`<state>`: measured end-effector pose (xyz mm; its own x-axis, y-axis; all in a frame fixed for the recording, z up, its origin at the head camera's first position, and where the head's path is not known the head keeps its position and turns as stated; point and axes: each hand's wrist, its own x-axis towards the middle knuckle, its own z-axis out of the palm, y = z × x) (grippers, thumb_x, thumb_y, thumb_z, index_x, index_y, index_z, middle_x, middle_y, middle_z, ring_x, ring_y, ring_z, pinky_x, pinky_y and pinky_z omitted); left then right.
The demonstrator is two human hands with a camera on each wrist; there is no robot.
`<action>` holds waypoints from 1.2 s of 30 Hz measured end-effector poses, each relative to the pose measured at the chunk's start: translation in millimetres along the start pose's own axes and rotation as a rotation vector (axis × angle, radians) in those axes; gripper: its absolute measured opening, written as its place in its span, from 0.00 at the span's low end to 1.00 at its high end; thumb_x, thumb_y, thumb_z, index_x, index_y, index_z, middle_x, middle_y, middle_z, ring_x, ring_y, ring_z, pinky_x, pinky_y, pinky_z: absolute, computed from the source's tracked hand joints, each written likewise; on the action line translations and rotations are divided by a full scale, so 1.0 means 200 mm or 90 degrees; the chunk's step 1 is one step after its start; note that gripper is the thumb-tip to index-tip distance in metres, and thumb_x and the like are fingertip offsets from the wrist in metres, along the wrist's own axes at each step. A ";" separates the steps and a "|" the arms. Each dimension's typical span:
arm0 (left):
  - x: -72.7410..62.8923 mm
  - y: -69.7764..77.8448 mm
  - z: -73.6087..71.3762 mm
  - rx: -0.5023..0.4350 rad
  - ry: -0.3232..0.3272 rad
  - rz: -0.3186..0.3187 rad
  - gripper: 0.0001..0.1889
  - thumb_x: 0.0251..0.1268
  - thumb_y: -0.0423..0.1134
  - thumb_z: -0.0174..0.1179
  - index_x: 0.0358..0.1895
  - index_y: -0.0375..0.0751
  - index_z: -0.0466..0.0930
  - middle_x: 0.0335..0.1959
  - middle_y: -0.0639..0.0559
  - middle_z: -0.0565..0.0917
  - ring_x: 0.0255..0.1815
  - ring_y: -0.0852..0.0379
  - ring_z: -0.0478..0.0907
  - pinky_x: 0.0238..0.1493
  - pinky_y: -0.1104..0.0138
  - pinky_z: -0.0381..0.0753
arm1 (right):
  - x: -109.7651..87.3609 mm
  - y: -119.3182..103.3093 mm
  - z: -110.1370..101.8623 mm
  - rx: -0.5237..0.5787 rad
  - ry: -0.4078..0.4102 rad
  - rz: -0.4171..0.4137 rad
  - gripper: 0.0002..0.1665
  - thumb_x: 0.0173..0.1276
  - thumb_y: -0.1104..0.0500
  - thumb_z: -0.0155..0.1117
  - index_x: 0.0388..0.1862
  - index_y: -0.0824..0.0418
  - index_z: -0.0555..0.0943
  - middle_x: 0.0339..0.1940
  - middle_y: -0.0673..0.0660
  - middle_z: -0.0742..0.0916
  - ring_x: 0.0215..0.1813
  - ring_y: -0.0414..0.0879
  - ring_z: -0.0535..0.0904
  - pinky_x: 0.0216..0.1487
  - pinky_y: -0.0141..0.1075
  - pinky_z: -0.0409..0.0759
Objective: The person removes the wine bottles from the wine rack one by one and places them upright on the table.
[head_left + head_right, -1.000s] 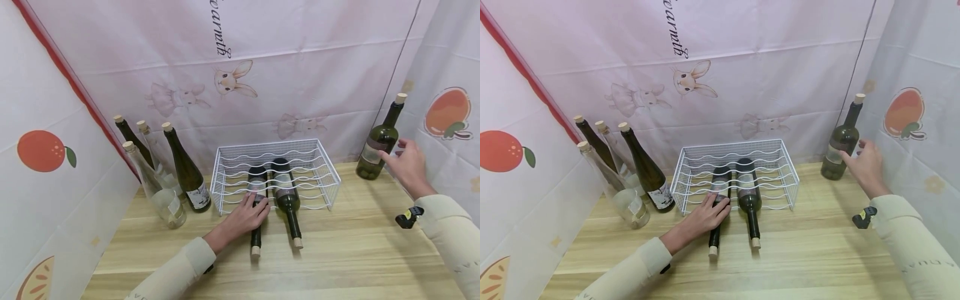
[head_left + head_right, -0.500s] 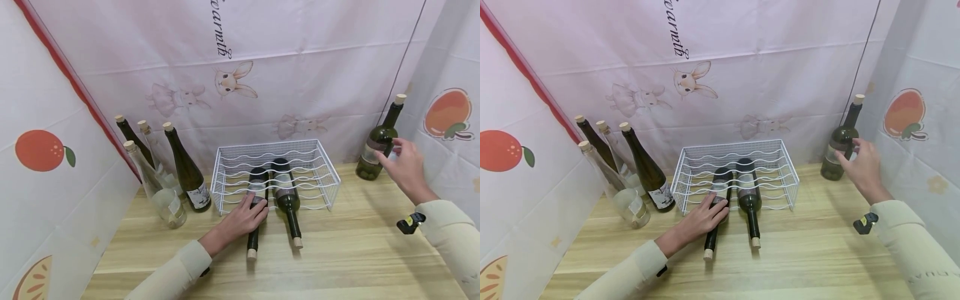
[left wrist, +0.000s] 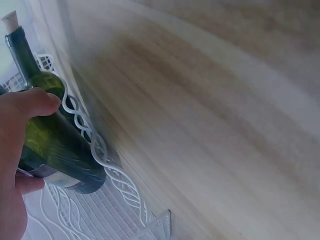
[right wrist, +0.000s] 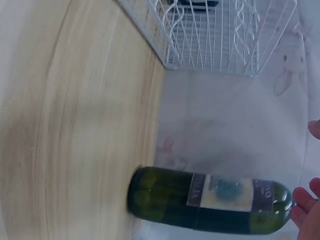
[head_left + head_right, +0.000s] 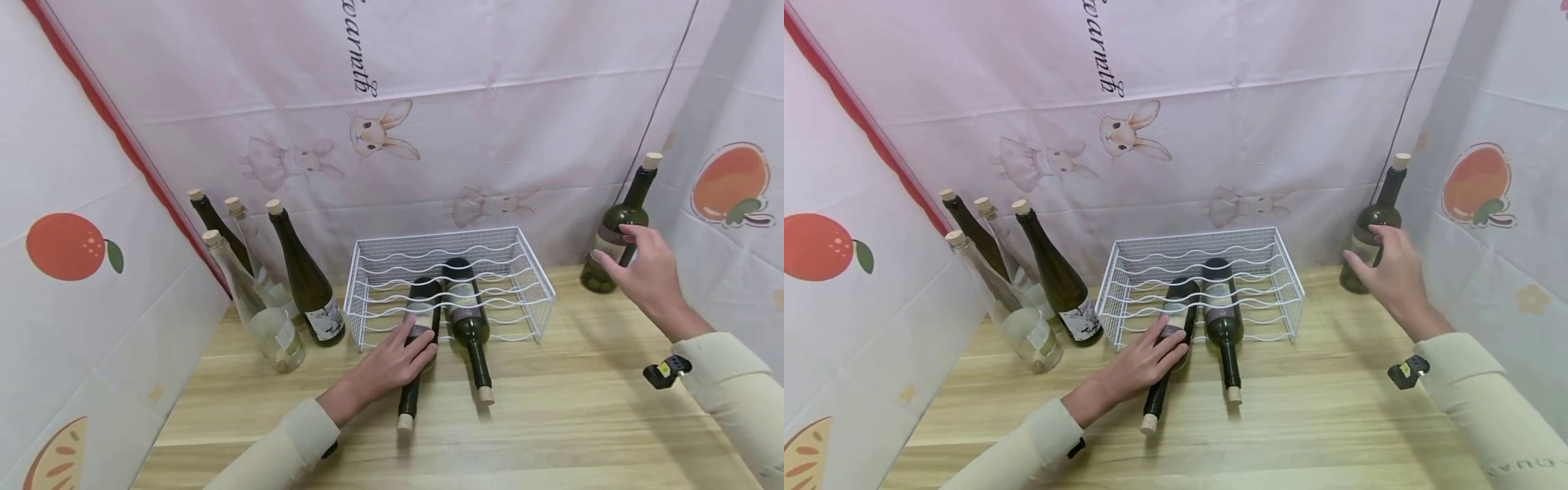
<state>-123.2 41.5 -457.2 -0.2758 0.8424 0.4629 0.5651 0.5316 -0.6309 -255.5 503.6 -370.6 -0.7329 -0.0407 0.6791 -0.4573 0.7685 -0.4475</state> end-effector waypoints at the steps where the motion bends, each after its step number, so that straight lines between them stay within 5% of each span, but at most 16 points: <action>1: 0.00 0.00 0.00 -0.001 0.001 0.001 0.20 0.78 0.30 0.42 0.61 0.38 0.81 0.61 0.41 0.84 0.62 0.29 0.82 0.63 0.47 0.85 | 0.00 -0.01 0.00 -0.002 0.001 -0.011 0.40 0.60 0.63 0.77 0.68 0.76 0.72 0.58 0.78 0.78 0.59 0.72 0.74 0.59 0.67 0.69; 10: -0.05 -0.01 -0.04 -0.014 0.011 -0.017 0.19 0.76 0.30 0.45 0.60 0.39 0.82 0.60 0.42 0.86 0.62 0.32 0.83 0.66 0.50 0.83 | 0.00 -0.07 0.02 -0.013 0.013 -0.113 0.41 0.49 0.66 0.83 0.62 0.75 0.75 0.59 0.75 0.80 0.59 0.69 0.76 0.58 0.66 0.74; 23: -0.11 0.00 -0.09 -0.061 0.058 -0.026 0.22 0.84 0.29 0.37 0.61 0.40 0.82 0.61 0.42 0.86 0.62 0.33 0.83 0.55 0.56 0.89 | -0.02 -0.17 0.02 -0.020 -0.013 -0.131 0.42 0.52 0.64 0.83 0.65 0.73 0.75 0.63 0.74 0.80 0.64 0.70 0.75 0.59 0.67 0.76; 36: -0.16 0.00 -0.16 -0.151 0.082 -0.080 0.21 0.86 0.33 0.36 0.62 0.36 0.81 0.63 0.38 0.83 0.64 0.32 0.82 0.62 0.54 0.86 | -0.05 -0.32 0.03 -0.004 -0.022 -0.159 0.43 0.49 0.63 0.85 0.64 0.72 0.76 0.63 0.73 0.81 0.64 0.69 0.76 0.59 0.67 0.77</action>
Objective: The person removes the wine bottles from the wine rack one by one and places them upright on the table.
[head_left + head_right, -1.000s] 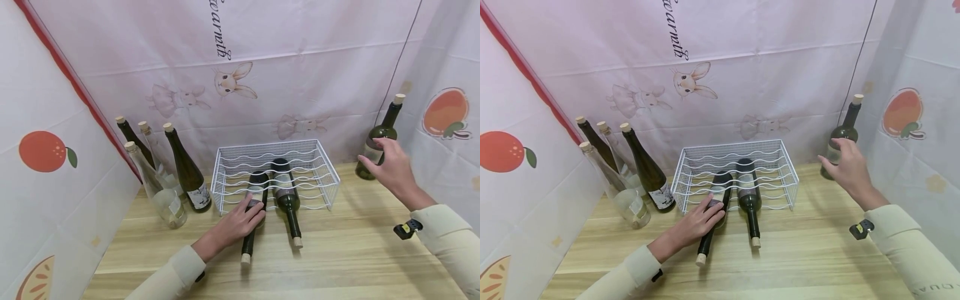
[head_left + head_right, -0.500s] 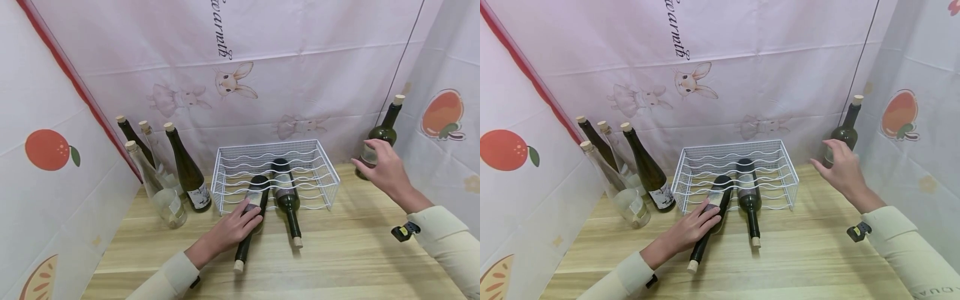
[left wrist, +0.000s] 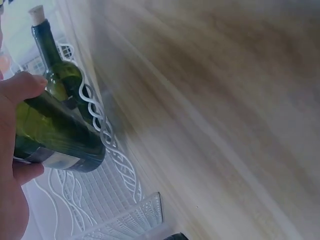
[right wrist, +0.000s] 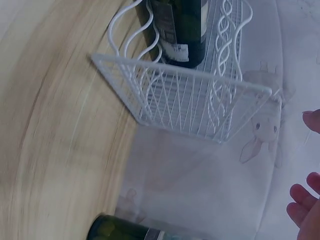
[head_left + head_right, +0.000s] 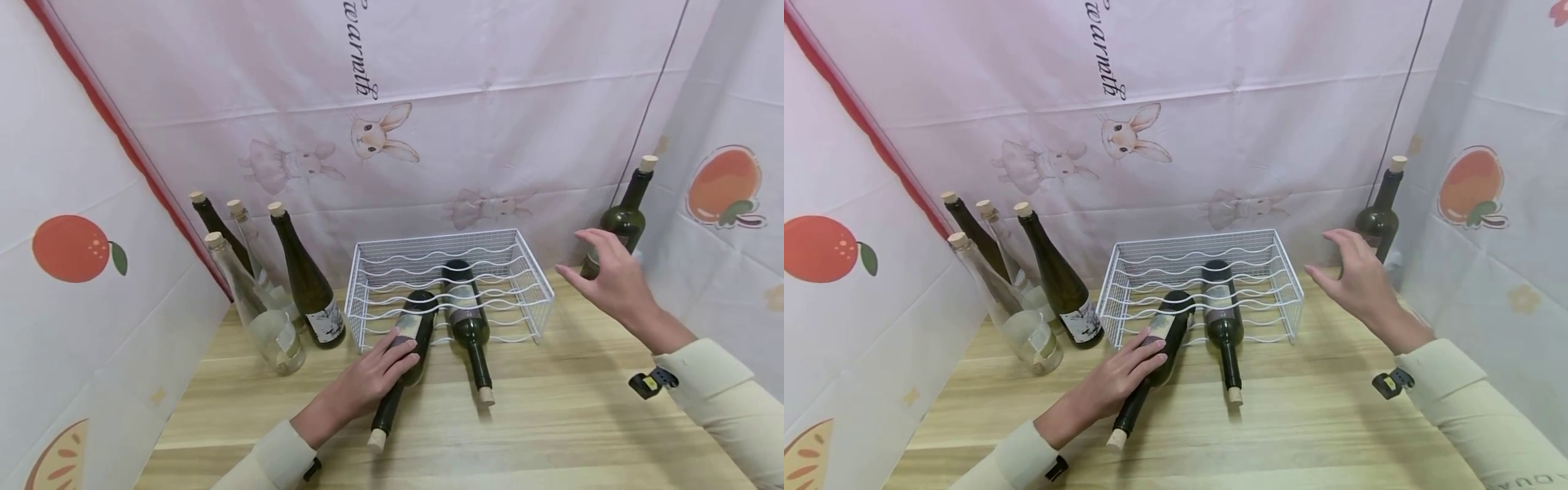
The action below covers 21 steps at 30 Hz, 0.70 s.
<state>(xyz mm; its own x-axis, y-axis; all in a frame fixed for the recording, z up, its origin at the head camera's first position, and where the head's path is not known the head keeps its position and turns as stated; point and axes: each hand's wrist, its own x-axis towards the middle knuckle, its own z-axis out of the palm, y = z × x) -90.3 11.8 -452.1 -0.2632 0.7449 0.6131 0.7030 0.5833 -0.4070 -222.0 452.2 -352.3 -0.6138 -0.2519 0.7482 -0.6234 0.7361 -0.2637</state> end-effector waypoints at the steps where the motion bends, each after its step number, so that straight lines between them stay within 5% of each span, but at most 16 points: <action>1: 0.00 0.00 -0.01 -0.004 0.001 -0.004 0.21 0.87 0.33 0.36 0.62 0.36 0.80 0.63 0.38 0.83 0.64 0.32 0.82 0.62 0.54 0.86 | 0.00 -0.01 0.00 0.002 -0.001 -0.004 0.44 0.49 0.63 0.85 0.64 0.72 0.76 0.63 0.73 0.81 0.64 0.69 0.76 0.59 0.67 0.77; 8: -0.01 0.01 -0.04 -0.064 0.010 -0.047 0.18 0.84 0.41 0.47 0.64 0.35 0.78 0.63 0.38 0.83 0.66 0.35 0.81 0.66 0.52 0.83 | 0.01 -0.04 0.02 0.016 0.001 -0.033 0.45 0.47 0.64 0.85 0.64 0.73 0.76 0.62 0.73 0.81 0.63 0.70 0.77 0.59 0.67 0.76; 15: 0.00 0.02 -0.08 -0.141 0.027 -0.085 0.34 0.55 0.43 0.77 0.64 0.34 0.77 0.63 0.37 0.82 0.65 0.37 0.82 0.65 0.50 0.83 | 0.01 -0.08 0.03 0.021 0.001 -0.059 0.45 0.46 0.64 0.85 0.64 0.73 0.76 0.62 0.72 0.81 0.63 0.69 0.78 0.59 0.66 0.77; 21: 0.00 0.03 -0.13 -0.205 0.021 -0.143 0.38 0.53 0.45 0.79 0.67 0.35 0.75 0.66 0.37 0.80 0.65 0.33 0.81 0.65 0.50 0.83 | 0.01 -0.13 0.04 0.024 0.000 -0.078 0.46 0.46 0.63 0.85 0.65 0.72 0.76 0.62 0.71 0.82 0.63 0.67 0.78 0.61 0.60 0.77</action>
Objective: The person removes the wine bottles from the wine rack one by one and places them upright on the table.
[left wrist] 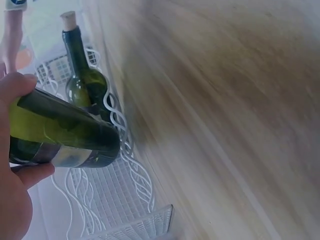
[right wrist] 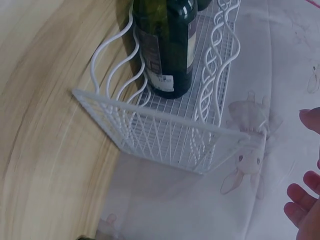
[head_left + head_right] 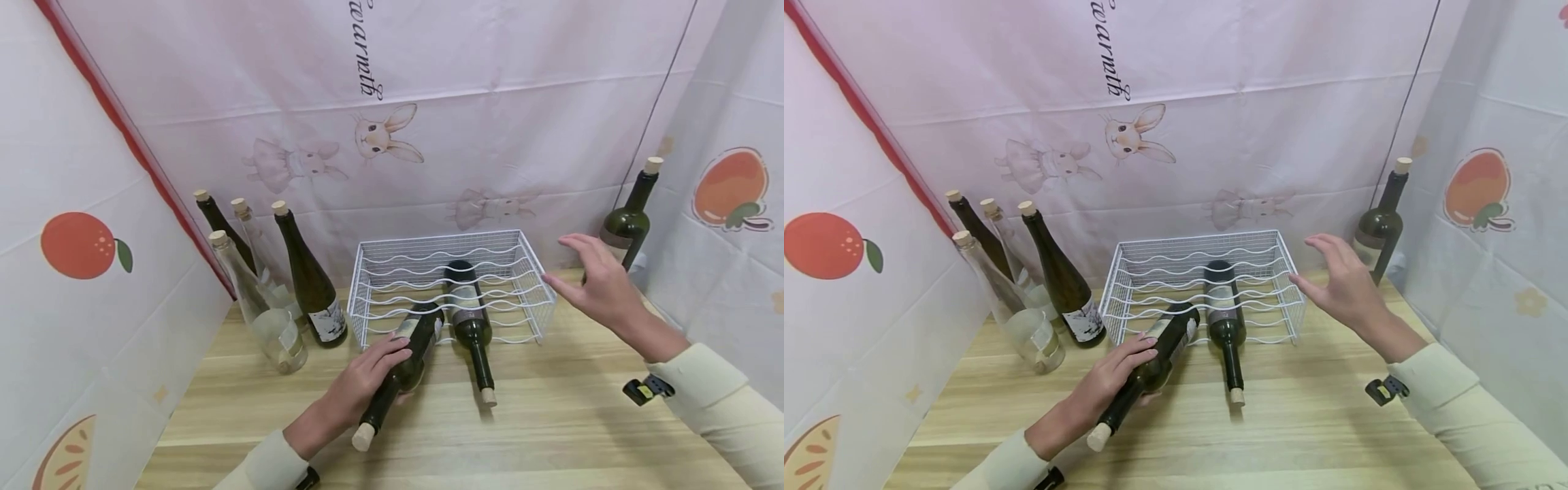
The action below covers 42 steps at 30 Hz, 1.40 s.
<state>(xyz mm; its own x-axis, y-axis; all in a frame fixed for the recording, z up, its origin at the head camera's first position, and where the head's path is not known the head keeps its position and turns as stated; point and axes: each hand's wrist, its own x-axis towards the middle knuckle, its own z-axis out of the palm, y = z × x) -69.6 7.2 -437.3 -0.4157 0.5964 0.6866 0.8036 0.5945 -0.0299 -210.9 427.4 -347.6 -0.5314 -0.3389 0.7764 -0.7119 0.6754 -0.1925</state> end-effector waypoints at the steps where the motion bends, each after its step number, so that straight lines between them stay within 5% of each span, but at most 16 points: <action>1: 0.00 0.00 0.00 -0.008 0.003 -0.009 0.38 0.53 0.45 0.79 0.67 0.35 0.75 0.66 0.37 0.80 0.65 0.33 0.81 0.65 0.50 0.83 | 0.00 -0.01 0.00 0.002 0.001 -0.005 0.46 0.46 0.63 0.85 0.65 0.72 0.76 0.62 0.70 0.82 0.63 0.66 0.78 0.64 0.57 0.78; 7: 0.03 0.02 -0.02 -0.047 0.049 -0.046 0.40 0.47 0.45 0.82 0.64 0.34 0.77 0.63 0.38 0.82 0.62 0.38 0.83 0.65 0.56 0.84 | 0.00 -0.04 0.03 0.027 0.003 -0.030 0.46 0.46 0.62 0.85 0.65 0.72 0.76 0.62 0.70 0.83 0.63 0.66 0.79 0.74 0.18 0.62; 11: 0.05 0.03 -0.02 -0.069 0.084 -0.058 0.41 0.41 0.43 0.85 0.62 0.32 0.78 0.60 0.36 0.83 0.59 0.40 0.85 0.63 0.61 0.85 | 0.00 -0.07 0.04 0.025 -0.009 -0.039 0.47 0.46 0.62 0.84 0.66 0.71 0.76 0.62 0.70 0.83 0.64 0.66 0.79 0.73 0.38 0.76; 14: 0.06 0.03 -0.03 -0.088 0.108 -0.067 0.41 0.39 0.41 0.85 0.61 0.31 0.78 0.59 0.35 0.84 0.58 0.42 0.86 0.62 0.62 0.85 | 0.00 -0.09 0.04 0.023 -0.021 -0.050 0.48 0.46 0.61 0.85 0.67 0.71 0.75 0.62 0.70 0.83 0.64 0.66 0.78 0.66 0.54 0.78; 17: 0.08 0.03 -0.04 -0.117 0.136 -0.081 0.42 0.37 0.40 0.86 0.61 0.30 0.78 0.57 0.35 0.84 0.56 0.43 0.86 0.62 0.65 0.85 | 0.01 -0.12 0.05 0.034 -0.024 -0.063 0.48 0.46 0.61 0.85 0.67 0.71 0.76 0.62 0.70 0.83 0.64 0.65 0.79 0.74 0.39 0.75; 21: 0.09 0.03 -0.05 -0.144 0.170 -0.101 0.42 0.38 0.39 0.86 0.61 0.28 0.78 0.55 0.38 0.85 0.53 0.47 0.85 0.57 0.69 0.86 | 0.01 -0.16 0.07 0.061 -0.018 -0.089 0.47 0.46 0.61 0.84 0.66 0.72 0.76 0.61 0.71 0.83 0.63 0.66 0.79 0.77 0.18 0.58; 27: 0.11 0.05 -0.06 -0.158 0.193 -0.134 0.42 0.39 0.39 0.86 0.60 0.27 0.78 0.53 0.37 0.86 0.52 0.46 0.86 0.59 0.72 0.84 | 0.01 -0.24 0.12 0.107 -0.021 -0.150 0.41 0.60 0.49 0.78 0.64 0.74 0.76 0.60 0.71 0.84 0.62 0.66 0.79 0.79 0.20 0.57; 35: 0.14 0.06 -0.09 -0.138 0.194 -0.208 0.42 0.38 0.43 0.87 0.61 0.32 0.78 0.54 0.40 0.86 0.54 0.48 0.85 0.64 0.78 0.78 | 0.02 -0.38 0.20 0.140 -0.042 -0.197 0.45 0.75 0.32 0.57 0.64 0.74 0.77 0.60 0.69 0.84 0.63 0.64 0.80 0.81 0.23 0.58; 42: 0.16 0.08 -0.13 -0.139 0.166 -0.309 0.39 0.39 0.46 0.86 0.59 0.39 0.80 0.52 0.49 0.88 0.50 0.54 0.86 0.51 0.66 0.86 | 0.03 -0.51 0.24 0.177 -0.071 -0.221 0.41 0.69 0.39 0.70 0.65 0.70 0.77 0.62 0.65 0.84 0.65 0.60 0.81 0.80 0.25 0.61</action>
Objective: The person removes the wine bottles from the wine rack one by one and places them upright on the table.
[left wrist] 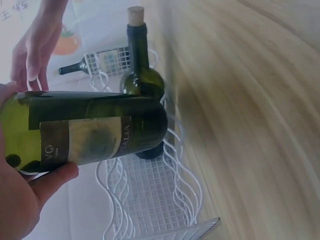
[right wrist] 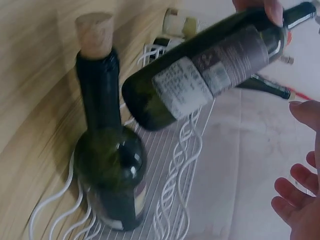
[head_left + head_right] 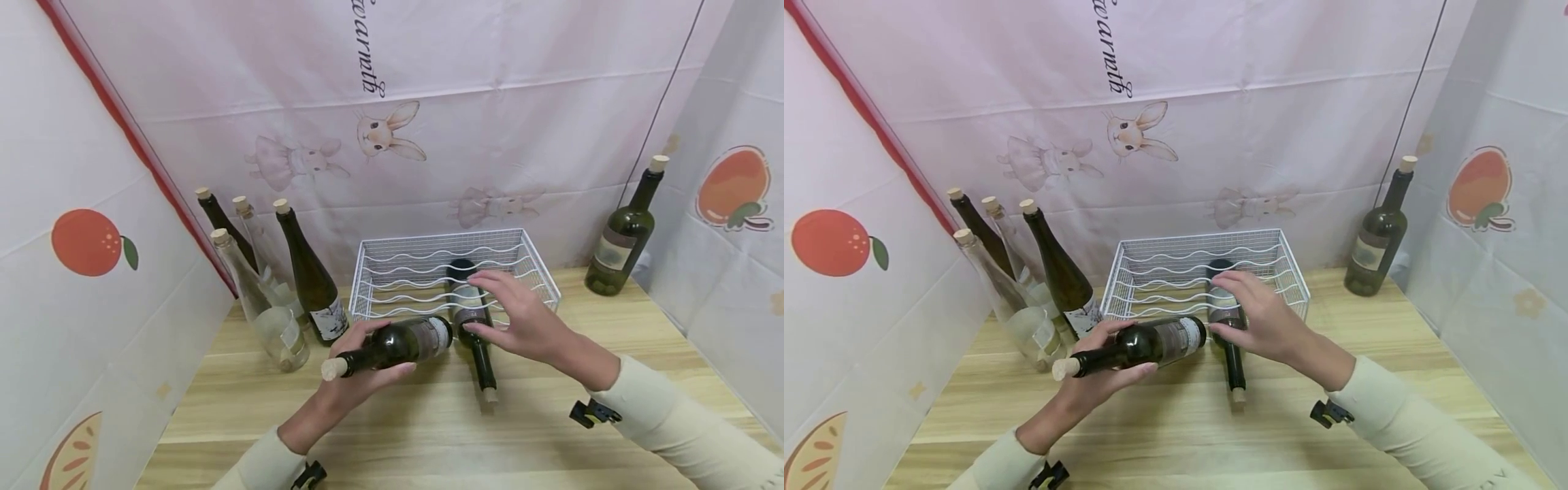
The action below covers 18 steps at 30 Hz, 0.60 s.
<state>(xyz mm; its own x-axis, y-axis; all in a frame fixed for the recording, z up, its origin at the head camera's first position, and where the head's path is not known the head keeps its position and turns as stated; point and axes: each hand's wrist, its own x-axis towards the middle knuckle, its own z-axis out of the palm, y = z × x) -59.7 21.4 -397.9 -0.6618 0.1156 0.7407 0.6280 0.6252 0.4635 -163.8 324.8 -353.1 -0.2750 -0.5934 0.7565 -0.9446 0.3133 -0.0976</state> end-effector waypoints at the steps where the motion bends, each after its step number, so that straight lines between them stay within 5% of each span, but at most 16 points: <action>1: 0.00 0.00 0.00 -0.002 -0.001 -0.010 0.39 0.40 0.46 0.86 0.58 0.38 0.80 0.51 0.48 0.89 0.49 0.54 0.86 0.50 0.65 0.86 | 0.01 -0.01 0.01 0.002 -0.007 -0.004 0.41 0.69 0.39 0.71 0.66 0.70 0.77 0.63 0.65 0.83 0.65 0.59 0.80 0.80 0.25 0.62; 10: 0.05 0.04 -0.05 0.000 -0.010 -0.086 0.35 0.42 0.48 0.85 0.55 0.36 0.81 0.50 0.47 0.89 0.47 0.56 0.87 0.44 0.65 0.88 | 0.02 -0.12 0.10 0.000 -0.077 -0.031 0.49 0.56 0.44 0.83 0.69 0.68 0.75 0.65 0.63 0.82 0.67 0.54 0.81 0.72 0.39 0.78; 18: 0.09 0.08 -0.05 -0.109 -0.031 -0.166 0.31 0.48 0.43 0.83 0.54 0.39 0.80 0.49 0.48 0.88 0.44 0.56 0.85 0.42 0.67 0.87 | 0.03 -0.21 0.19 0.010 -0.087 -0.038 0.53 0.53 0.41 0.84 0.72 0.64 0.73 0.66 0.62 0.82 0.68 0.55 0.80 0.64 0.49 0.85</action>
<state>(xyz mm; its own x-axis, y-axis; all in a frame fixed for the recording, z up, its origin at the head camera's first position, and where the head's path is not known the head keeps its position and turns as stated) -57.1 25.1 -372.1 -0.8258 0.0086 0.5639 0.4917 0.5005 0.7125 -133.8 279.3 -369.1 -0.2389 -0.7068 0.6658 -0.9626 0.2628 -0.0664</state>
